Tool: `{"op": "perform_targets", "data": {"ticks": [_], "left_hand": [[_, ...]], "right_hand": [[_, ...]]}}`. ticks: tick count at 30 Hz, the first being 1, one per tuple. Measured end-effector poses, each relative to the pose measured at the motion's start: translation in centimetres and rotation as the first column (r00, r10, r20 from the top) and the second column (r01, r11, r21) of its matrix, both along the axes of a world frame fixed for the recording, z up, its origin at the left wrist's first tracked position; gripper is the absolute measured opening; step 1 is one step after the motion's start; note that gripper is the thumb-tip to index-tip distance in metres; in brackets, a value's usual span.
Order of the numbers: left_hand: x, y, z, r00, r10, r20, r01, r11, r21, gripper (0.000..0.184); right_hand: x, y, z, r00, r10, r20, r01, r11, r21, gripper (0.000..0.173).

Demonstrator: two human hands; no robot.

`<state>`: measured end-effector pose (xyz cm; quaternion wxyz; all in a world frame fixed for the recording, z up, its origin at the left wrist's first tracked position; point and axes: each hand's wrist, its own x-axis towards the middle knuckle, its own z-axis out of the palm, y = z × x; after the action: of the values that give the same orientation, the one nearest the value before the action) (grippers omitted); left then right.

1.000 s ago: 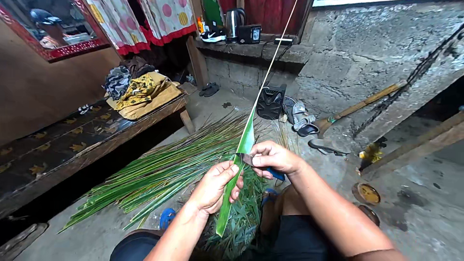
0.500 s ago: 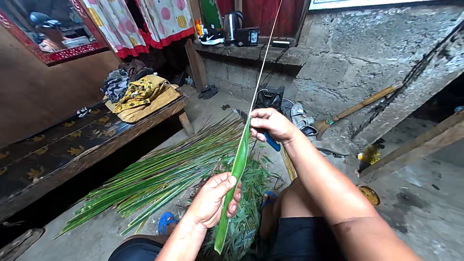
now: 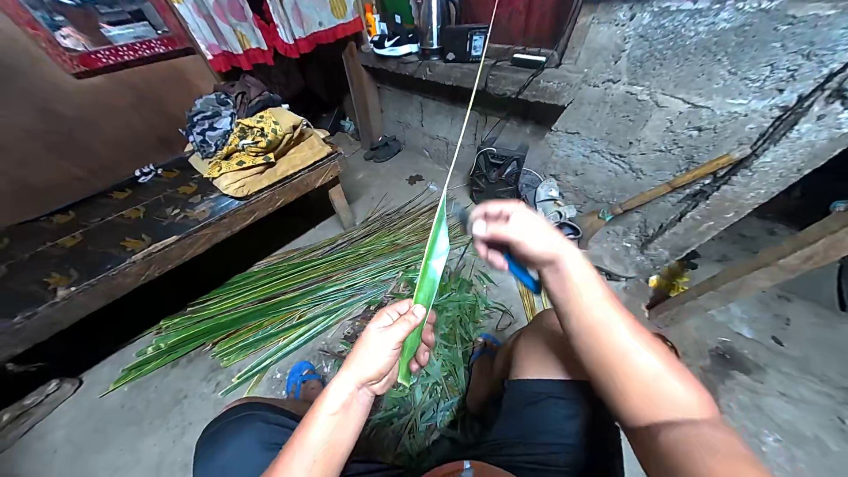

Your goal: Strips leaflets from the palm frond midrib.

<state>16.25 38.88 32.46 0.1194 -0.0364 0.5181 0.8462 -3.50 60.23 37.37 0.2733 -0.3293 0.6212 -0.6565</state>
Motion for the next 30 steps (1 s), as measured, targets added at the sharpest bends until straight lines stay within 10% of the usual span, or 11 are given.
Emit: {"op": "perform_targets", "data": {"ticks": [3,6,30], "left_hand": [[-0.4,0.2,0.6,0.996,-0.087,-0.009,0.087,0.995,0.054,0.027],[-0.3,1.0,0.4,0.986,-0.168,-0.008,0.168,0.977,0.129,0.025],[2.2,1.6,-2.7,1.0,-0.017,0.002,0.017,0.998,0.062,0.028]], "right_hand": [[3.3,-0.1,-4.3,0.926,0.377,0.004,-0.374,0.92,-0.119,0.019],[3.4,-0.5,-5.9,0.895,0.445,-0.005,-0.428,0.858,-0.284,0.015],[-5.1,-1.7,2.3,0.959,-0.248,0.138,0.272,0.939,-0.208,0.025]]}}
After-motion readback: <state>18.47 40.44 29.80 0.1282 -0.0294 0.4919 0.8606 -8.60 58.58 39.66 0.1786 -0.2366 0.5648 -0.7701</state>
